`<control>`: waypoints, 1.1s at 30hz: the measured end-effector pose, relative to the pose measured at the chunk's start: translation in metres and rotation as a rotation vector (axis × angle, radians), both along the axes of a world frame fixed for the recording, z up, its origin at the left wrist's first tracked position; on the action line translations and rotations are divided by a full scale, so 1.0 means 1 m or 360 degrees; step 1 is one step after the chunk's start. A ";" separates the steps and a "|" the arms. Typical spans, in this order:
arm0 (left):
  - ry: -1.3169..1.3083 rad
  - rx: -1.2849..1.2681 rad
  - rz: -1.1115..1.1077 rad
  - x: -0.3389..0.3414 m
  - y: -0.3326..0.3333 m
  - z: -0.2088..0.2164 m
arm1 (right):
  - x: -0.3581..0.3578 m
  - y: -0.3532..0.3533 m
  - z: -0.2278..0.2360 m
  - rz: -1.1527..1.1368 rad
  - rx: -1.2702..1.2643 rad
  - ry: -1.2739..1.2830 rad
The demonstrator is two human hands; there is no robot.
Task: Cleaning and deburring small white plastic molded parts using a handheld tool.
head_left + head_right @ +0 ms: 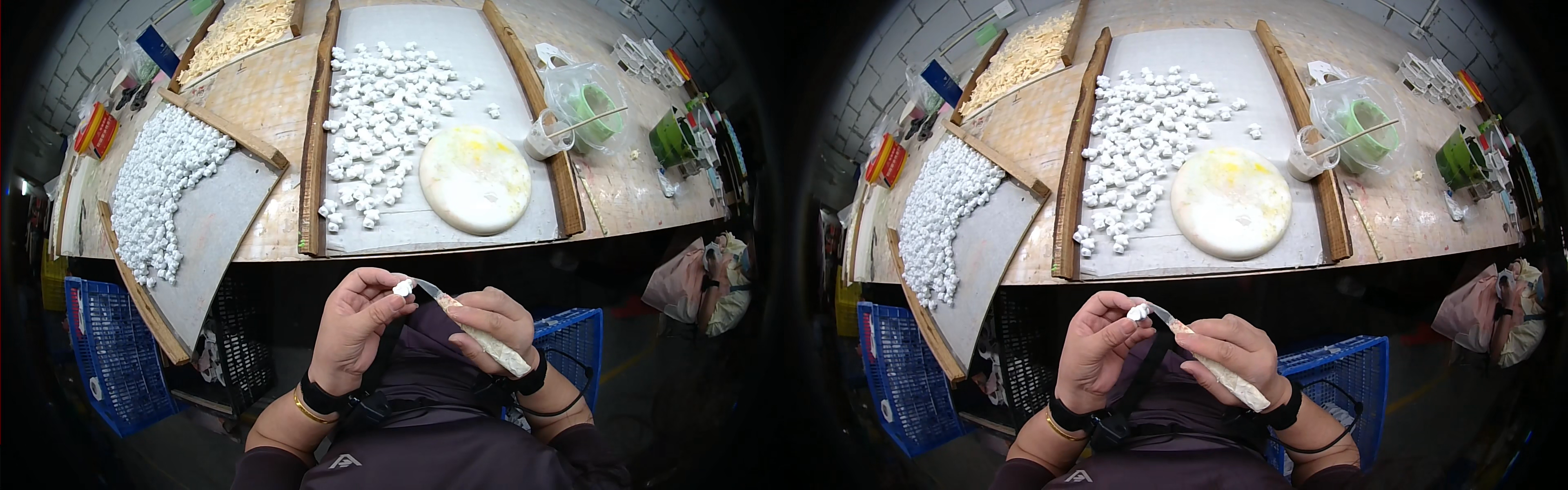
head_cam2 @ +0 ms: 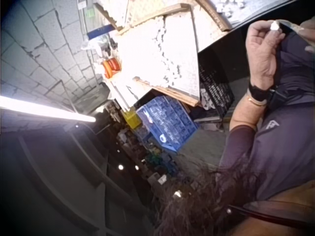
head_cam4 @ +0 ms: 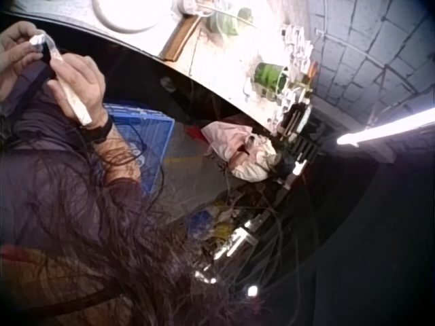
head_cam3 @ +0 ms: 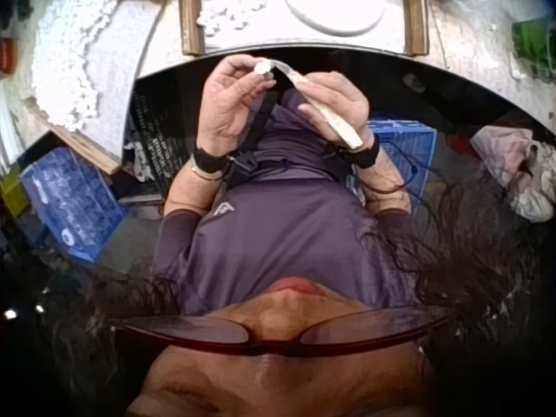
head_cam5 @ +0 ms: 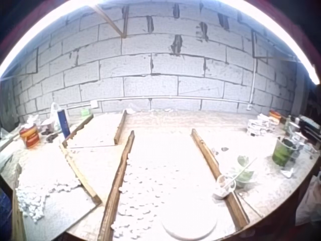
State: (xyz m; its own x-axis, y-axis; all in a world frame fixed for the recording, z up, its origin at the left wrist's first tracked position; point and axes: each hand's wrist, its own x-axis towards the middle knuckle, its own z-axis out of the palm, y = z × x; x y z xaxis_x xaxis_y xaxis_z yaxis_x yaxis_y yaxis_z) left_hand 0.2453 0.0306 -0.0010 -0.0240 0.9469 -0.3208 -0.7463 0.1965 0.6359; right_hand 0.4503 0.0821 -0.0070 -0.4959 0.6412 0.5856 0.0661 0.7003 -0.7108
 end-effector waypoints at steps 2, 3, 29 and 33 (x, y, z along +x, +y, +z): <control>0.0020 0.0020 0.0002 0.000 0.000 0.000 | 0.000 0.000 0.000 -0.0010 0.0006 0.0014; 0.0022 0.0034 0.0005 0.000 0.000 -0.001 | 0.000 0.000 0.001 0.0004 -0.0001 0.0019; 0.0853 0.0327 -0.0057 0.010 -0.003 0.003 | -0.015 0.001 0.002 -0.0196 0.0322 -0.0234; 0.0961 0.0319 -0.0076 0.012 -0.004 0.004 | -0.019 0.003 0.005 -0.0217 0.0358 -0.0244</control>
